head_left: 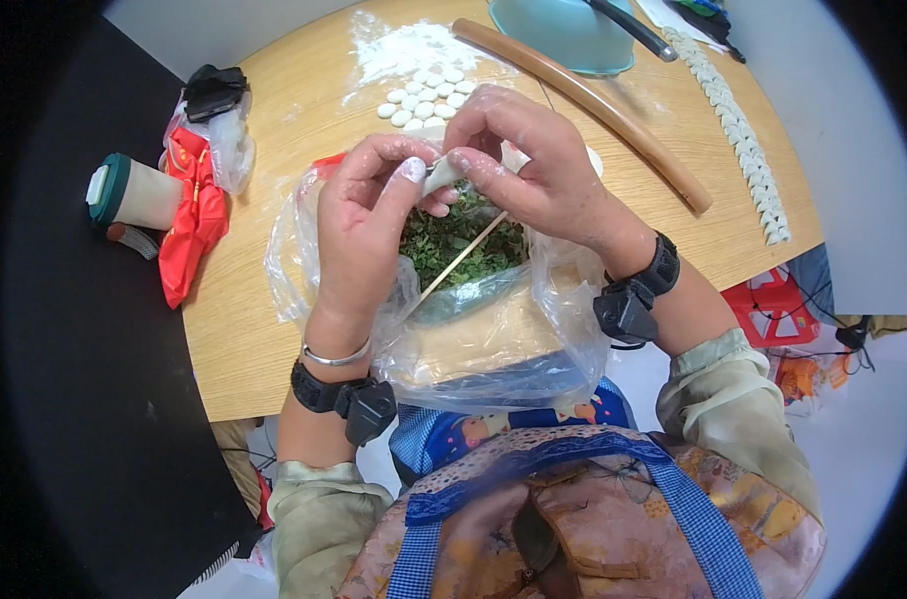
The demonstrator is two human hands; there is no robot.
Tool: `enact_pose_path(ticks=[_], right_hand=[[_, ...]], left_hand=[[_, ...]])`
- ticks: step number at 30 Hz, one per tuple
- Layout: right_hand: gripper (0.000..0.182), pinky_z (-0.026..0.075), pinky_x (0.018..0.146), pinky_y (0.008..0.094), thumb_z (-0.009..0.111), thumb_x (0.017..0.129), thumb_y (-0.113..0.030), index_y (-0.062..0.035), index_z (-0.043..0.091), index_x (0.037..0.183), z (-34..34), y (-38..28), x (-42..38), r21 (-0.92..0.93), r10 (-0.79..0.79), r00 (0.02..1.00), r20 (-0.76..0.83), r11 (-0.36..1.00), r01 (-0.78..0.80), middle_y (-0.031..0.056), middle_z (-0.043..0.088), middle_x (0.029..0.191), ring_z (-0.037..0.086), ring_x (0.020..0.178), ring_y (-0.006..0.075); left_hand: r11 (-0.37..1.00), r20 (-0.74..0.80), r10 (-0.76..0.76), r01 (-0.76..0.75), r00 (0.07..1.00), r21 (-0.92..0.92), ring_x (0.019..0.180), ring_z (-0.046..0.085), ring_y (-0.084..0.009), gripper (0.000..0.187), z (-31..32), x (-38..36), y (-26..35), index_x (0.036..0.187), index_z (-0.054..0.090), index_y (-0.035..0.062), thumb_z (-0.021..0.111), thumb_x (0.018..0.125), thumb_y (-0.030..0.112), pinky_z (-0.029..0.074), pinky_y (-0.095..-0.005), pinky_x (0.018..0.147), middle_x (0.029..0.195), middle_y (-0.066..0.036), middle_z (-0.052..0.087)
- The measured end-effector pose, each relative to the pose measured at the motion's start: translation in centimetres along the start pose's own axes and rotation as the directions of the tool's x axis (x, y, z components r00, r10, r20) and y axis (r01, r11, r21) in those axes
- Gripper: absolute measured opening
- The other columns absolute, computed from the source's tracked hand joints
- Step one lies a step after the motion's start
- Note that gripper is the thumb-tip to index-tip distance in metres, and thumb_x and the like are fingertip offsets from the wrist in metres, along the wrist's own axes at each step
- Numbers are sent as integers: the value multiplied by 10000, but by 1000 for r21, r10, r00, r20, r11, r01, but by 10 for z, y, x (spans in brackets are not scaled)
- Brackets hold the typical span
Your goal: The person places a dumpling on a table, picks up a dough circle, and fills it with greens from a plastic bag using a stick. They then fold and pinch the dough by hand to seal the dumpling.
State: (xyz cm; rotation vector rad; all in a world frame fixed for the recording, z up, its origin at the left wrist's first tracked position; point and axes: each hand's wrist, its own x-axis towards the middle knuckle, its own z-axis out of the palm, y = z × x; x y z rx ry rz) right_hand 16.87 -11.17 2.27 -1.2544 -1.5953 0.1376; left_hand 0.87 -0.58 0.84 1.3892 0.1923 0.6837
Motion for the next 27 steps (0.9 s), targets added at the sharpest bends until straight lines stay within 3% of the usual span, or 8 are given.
enact_pose_path(ticks=[25,27], right_hand=[[86,436,582,280,643,852,-83,-40,591,906,1,2,0,53,0,999,36,999,-2,68,533,798,537,672,161],[62,433,643,241,626,884,-81,-30,598,908,-2,3,0,12,11,996,92,1000,-13,38,555,865,522,718,113]], left_hand=[[1000,-19,-23,22,1000,-21,790,643,-116,117,-1,0,-1,1029,588,-21,560,956,66,536,-232,706,945,-93,659],[999,-16,-30,30,999,-34,786,643,-116,117,-1,1,0,1024,589,-20,561,956,71,534,-231,703,941,-90,658]])
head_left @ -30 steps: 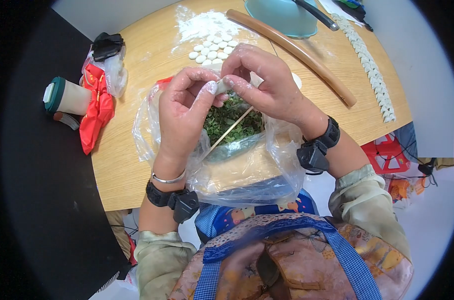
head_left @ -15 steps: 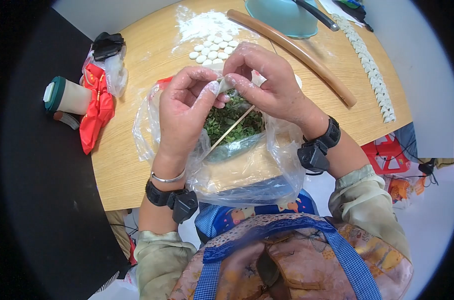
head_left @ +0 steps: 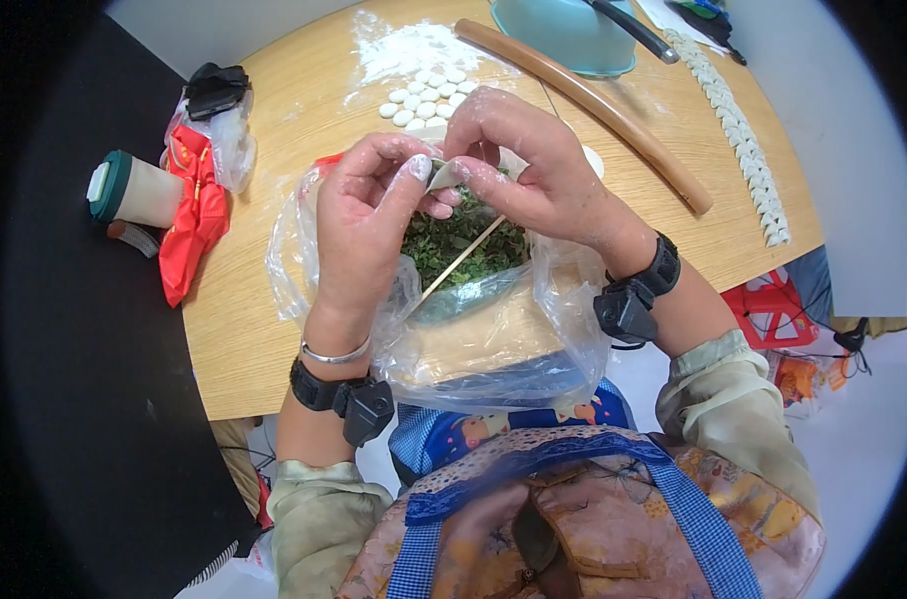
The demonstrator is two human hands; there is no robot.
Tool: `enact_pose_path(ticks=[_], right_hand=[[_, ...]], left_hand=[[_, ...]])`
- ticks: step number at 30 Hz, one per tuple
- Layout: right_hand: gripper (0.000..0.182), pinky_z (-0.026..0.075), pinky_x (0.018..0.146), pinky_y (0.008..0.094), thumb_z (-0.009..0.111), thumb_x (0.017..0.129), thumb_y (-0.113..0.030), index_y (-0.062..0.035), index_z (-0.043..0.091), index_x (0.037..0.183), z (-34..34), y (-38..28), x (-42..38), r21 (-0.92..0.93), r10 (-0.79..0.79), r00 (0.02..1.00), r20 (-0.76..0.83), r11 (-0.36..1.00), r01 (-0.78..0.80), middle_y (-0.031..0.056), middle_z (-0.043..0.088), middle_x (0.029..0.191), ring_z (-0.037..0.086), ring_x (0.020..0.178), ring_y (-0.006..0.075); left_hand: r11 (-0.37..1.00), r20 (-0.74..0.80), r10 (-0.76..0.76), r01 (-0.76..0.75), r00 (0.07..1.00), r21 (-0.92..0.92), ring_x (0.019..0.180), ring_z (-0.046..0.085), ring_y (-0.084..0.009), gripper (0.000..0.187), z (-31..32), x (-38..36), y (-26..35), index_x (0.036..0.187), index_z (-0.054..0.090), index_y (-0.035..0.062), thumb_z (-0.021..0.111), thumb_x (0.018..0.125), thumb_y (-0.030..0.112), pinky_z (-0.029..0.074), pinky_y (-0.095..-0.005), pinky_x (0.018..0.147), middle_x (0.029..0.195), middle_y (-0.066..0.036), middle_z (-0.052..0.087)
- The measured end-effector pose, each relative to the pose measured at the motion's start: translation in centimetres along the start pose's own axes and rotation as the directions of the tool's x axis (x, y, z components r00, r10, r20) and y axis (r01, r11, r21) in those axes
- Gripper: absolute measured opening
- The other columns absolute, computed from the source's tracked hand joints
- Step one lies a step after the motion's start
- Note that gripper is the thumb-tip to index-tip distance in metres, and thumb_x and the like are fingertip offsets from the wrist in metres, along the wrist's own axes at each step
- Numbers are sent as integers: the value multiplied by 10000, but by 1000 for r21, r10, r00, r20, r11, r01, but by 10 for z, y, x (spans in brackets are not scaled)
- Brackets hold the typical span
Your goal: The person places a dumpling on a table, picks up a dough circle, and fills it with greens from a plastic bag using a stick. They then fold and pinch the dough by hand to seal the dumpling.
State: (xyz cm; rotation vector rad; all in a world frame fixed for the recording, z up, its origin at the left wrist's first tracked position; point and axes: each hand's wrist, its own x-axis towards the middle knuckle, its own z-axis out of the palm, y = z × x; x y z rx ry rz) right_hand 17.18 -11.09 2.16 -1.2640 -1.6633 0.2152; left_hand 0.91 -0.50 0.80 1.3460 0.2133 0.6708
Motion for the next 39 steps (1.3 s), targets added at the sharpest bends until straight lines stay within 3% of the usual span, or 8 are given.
enact_pose_path(ticks=[17,25,28,36,37,39], right_hand=[[49,437,630,250,621,891,-65,-24,597,905,-2,1,1,-10,-57,998,17,998,57,44,562,872,522,718,127],[47,442,638,252,621,886,-61,-24,599,906,-2,0,1,-28,-44,999,0,999,44,46,566,863,530,720,133],[82,464,596,305,640,859,-84,-28,595,898,1,1,1,-7,-52,996,-68,999,51,90,552,804,567,694,206],[85,462,620,315,640,860,-84,-24,602,908,2,1,1,21,-32,998,-52,999,34,95,564,809,571,717,226],[85,462,620,315,640,860,-84,-24,602,908,1,1,0,21,-32,998,-52,999,34,95,564,809,571,717,226],[45,450,650,251,626,888,-54,-22,605,912,-2,1,1,-19,-57,998,0,998,57,46,579,883,552,769,132]], left_hand=[[958,65,-185,195,981,-208,762,624,-132,170,-5,2,-1,1071,572,23,574,961,152,511,-239,653,973,-72,642],[994,50,-70,73,996,-75,805,624,-133,135,0,0,4,1058,517,38,548,927,46,507,-238,659,1019,-72,620],[999,33,-16,18,999,-42,833,615,-129,140,1,0,1,1041,525,39,552,905,20,500,-231,659,1021,-67,618],[1000,15,-22,21,1000,20,842,603,-101,119,0,1,1,1011,559,31,578,893,21,498,-224,655,993,-44,613],[999,10,-32,32,999,29,840,602,-96,125,0,1,0,1016,563,28,583,892,23,498,-223,655,994,-42,613],[999,8,-35,35,999,26,836,604,-95,134,1,0,1,1022,563,24,588,891,24,498,-222,656,989,-42,615]])
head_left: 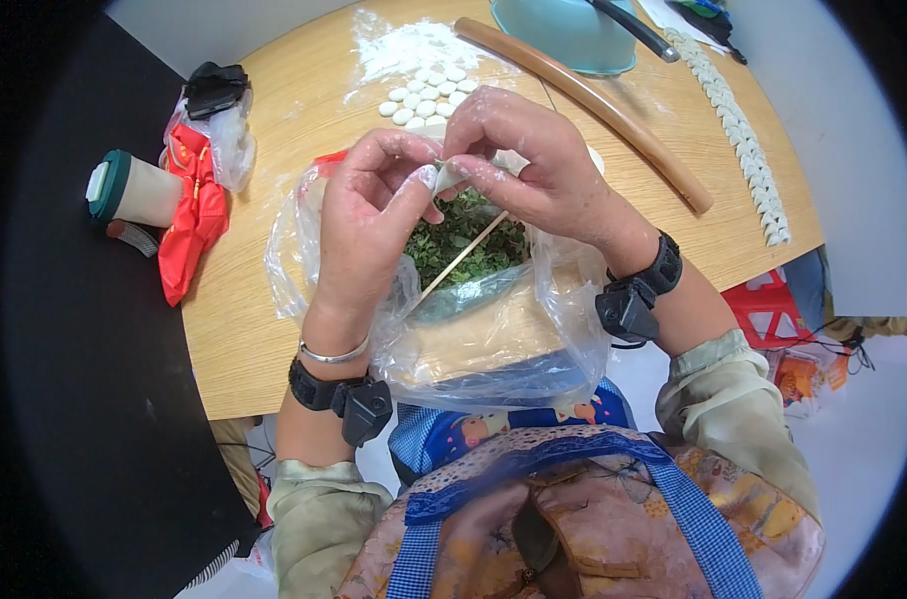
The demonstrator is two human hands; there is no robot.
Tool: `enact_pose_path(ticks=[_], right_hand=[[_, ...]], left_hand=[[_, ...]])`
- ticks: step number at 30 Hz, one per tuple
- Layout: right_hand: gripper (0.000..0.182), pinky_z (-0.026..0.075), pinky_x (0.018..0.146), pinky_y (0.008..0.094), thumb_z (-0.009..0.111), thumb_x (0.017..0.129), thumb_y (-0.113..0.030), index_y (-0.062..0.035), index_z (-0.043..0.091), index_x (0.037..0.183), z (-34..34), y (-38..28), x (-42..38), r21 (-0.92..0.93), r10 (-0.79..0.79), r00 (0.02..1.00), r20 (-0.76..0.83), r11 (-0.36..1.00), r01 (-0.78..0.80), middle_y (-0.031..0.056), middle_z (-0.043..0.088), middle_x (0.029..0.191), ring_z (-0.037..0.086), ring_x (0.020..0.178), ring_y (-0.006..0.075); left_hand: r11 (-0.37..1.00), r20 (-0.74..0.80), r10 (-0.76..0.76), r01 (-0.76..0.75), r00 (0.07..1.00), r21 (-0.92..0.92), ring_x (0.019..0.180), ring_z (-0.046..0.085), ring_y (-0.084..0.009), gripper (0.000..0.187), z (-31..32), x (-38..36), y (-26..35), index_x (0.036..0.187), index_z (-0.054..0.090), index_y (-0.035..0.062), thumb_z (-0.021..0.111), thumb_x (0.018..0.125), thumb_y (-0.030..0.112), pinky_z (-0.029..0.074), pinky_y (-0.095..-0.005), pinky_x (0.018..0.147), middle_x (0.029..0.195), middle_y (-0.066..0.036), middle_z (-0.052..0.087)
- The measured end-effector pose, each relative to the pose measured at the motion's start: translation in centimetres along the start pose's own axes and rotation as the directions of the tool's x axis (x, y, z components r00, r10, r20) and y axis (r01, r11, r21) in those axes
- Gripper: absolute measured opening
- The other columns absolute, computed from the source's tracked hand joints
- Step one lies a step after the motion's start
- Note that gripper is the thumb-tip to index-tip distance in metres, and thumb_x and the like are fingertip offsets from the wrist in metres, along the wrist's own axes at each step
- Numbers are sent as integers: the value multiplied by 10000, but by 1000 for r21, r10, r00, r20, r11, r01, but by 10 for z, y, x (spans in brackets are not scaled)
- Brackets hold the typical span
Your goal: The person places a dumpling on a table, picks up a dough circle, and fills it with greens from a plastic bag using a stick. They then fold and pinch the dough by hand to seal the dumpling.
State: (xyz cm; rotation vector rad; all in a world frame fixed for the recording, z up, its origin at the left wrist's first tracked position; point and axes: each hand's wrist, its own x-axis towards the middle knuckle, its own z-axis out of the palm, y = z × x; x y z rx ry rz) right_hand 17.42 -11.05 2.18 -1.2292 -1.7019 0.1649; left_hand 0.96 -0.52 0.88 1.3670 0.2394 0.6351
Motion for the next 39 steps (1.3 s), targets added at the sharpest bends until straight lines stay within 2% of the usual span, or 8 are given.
enact_pose_path(ticks=[7,9,13,15,18,28,30,39], right_hand=[[49,444,667,264,637,878,-56,-26,610,906,1,-1,1,-20,-21,1000,-12,1000,20,44,589,862,552,764,148],[87,470,632,315,641,866,-86,-21,608,913,1,-2,1,-4,-2,999,-36,1000,2,98,570,810,575,717,226],[85,474,632,311,639,868,-86,-21,607,914,2,-2,1,8,12,999,-51,1000,-11,99,572,808,579,708,217],[68,457,641,242,621,898,-65,-9,617,937,2,-2,-1,24,54,998,-35,998,-54,45,595,863,561,725,111],[80,463,632,240,611,903,-65,-3,620,953,1,-3,-2,35,102,995,-16,994,-102,50,606,857,571,716,104],[116,465,638,255,633,885,-94,-6,626,960,1,-2,-1,-12,91,996,-12,996,-91,58,615,855,577,713,126],[108,463,625,312,640,874,-107,-22,598,927,4,-3,-1,20,83,995,-63,996,-82,98,574,786,566,683,212],[108,459,633,317,642,872,-105,-22,598,925,4,-1,-1,26,61,996,-66,998,-59,99,572,789,558,690,220]], left_hand=[[1000,1,2,-2,1000,18,822,610,-91,143,2,0,2,1023,573,23,604,884,27,496,-218,658,942,-31,624],[1000,2,6,-6,1000,21,830,611,-89,141,0,0,1,1022,577,21,605,884,23,496,-218,662,945,-30,626],[993,-30,59,-55,998,105,859,612,-83,146,1,-1,1,1021,590,6,609,876,-5,493,-215,701,968,-31,632],[983,-38,110,-103,993,154,865,610,-80,149,1,-1,-1,1018,594,-1,613,871,-17,490,-212,720,978,-34,632],[966,-51,168,-154,985,207,870,606,-78,154,2,-2,-2,1014,601,-11,622,863,-32,485,-209,749,990,-38,631],[879,-31,336,-302,941,368,850,601,-91,159,3,-2,-3,968,615,9,665,825,-41,487,-216,734,956,-32,617],[868,-23,347,-312,938,387,850,602,-92,163,3,-1,-4,965,615,9,670,820,-40,488,-217,729,960,-34,618],[872,-45,338,-295,940,392,863,610,-95,177,5,-1,-4,984,626,8,677,820,-37,493,-223,723,971,-35,628]])
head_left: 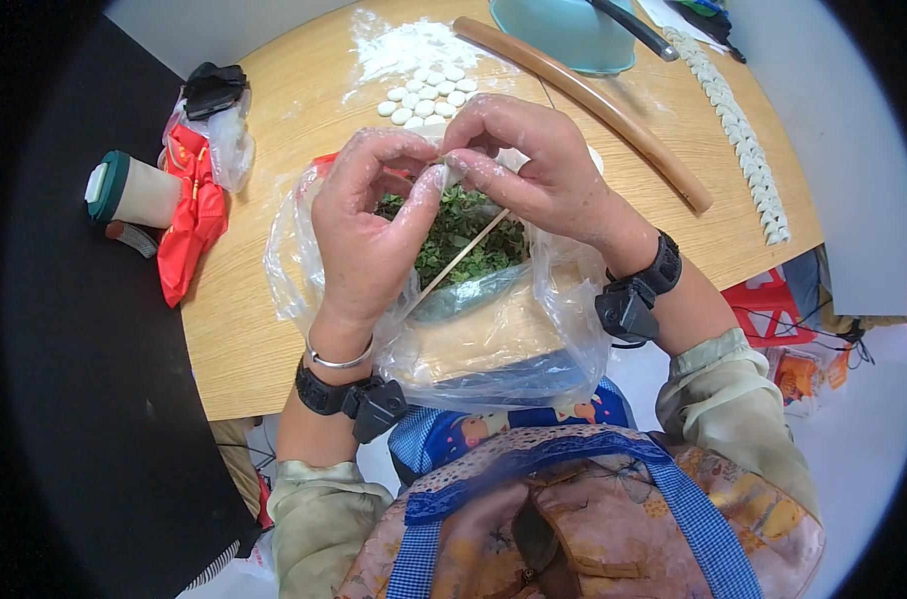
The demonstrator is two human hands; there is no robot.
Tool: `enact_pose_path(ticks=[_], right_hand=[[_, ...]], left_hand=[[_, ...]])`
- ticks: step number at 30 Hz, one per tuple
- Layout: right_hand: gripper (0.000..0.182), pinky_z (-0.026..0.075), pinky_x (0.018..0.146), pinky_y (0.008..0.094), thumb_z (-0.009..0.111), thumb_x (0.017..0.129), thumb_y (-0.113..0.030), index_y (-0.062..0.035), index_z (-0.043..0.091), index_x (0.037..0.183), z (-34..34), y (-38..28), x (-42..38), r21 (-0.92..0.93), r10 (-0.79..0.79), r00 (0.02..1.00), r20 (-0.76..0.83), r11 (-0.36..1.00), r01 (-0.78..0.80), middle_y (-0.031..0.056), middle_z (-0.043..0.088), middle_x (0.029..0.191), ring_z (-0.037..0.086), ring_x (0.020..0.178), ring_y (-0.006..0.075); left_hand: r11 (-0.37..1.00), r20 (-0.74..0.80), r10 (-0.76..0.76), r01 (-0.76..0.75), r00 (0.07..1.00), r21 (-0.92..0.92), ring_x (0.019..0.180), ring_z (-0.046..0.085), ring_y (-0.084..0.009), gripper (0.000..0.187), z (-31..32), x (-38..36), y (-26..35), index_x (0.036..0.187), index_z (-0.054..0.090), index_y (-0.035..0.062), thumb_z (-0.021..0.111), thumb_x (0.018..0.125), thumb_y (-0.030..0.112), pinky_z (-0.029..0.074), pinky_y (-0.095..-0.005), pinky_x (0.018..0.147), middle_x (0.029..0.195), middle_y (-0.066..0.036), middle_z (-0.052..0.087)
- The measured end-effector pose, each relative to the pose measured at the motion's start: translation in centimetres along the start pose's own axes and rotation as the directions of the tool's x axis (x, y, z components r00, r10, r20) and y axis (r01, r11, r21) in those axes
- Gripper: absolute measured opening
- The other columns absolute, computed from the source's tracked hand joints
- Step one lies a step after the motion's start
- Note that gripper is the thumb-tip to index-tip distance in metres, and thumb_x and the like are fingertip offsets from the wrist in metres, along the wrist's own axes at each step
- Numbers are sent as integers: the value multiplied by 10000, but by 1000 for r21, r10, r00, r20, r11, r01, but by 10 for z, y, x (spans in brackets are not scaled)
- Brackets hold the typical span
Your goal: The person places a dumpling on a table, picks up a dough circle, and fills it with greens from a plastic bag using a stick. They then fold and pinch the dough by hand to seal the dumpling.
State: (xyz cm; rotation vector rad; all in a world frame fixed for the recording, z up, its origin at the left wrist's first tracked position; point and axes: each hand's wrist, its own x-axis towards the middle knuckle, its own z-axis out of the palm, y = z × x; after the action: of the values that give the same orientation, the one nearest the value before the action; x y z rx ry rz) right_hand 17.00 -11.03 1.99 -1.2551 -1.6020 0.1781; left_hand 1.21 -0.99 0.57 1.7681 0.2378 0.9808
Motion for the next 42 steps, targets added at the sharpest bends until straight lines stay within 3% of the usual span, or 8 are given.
enact_pose_path(ticks=[3,10,12,20,27,34,36,42], right_hand=[[121,463,651,254,644,884,-98,-7,625,961,-3,1,0,-30,-3,999,48,1000,5,60,608,851,570,721,131],[135,458,646,254,651,886,-109,-4,624,967,-2,1,0,-42,-14,999,50,999,17,54,598,831,564,709,128],[102,462,626,315,641,870,-102,-27,598,924,0,0,0,-11,0,1000,19,1000,0,97,574,790,564,689,215],[117,476,626,300,640,869,-101,-15,597,936,1,-1,-1,40,31,1000,3,999,-31,92,583,800,578,679,189],[159,483,607,278,658,816,-81,-17,602,950,3,-1,-1,139,67,997,31,988,-71,74,583,808,583,683,155],[155,501,611,267,659,801,-60,-23,601,940,1,-4,1,46,57,998,0,997,-57,69,581,829,586,688,147],[143,466,692,236,658,839,-67,-14,609,963,-2,-6,0,39,96,994,47,994,-98,33,582,895,558,765,102],[123,478,697,247,656,832,-57,-17,620,943,0,-6,0,61,61,996,59,996,-65,48,590,904,573,774,119]], left_hand=[[1000,-3,-1,1,1000,-4,862,611,-96,180,0,0,-1,988,628,10,676,821,-37,493,-223,722,969,-36,628],[1000,15,21,-21,1000,5,867,605,-96,154,-1,0,-2,967,623,10,658,827,-45,489,-224,722,962,-36,625],[1000,19,26,-26,999,2,872,602,-95,152,-2,-1,-2,970,619,12,650,833,-46,488,-225,728,963,-33,625],[985,37,-44,50,998,-164,902,591,-93,151,-2,0,-1,998,592,11,619,861,-45,482,-231,789,968,-28,617],[992,27,-38,41,999,-118,897,586,-94,133,-3,1,-3,971,592,11,621,853,-43,483,-236,796,971,-30,613],[998,1,38,-38,999,42,884,595,-123,164,0,1,1,905,587,13,636,763,-55,493,-244,783,961,-61,607],[996,-3,60,-59,998,68,881,598,-132,165,0,2,0,893,585,11,637,751,-55,498,-248,780,959,-70,609],[985,-4,96,-95,995,142,879,612,-158,168,0,2,0,852,575,9,646,713,-52,510,-263,770,960,-94,616]])
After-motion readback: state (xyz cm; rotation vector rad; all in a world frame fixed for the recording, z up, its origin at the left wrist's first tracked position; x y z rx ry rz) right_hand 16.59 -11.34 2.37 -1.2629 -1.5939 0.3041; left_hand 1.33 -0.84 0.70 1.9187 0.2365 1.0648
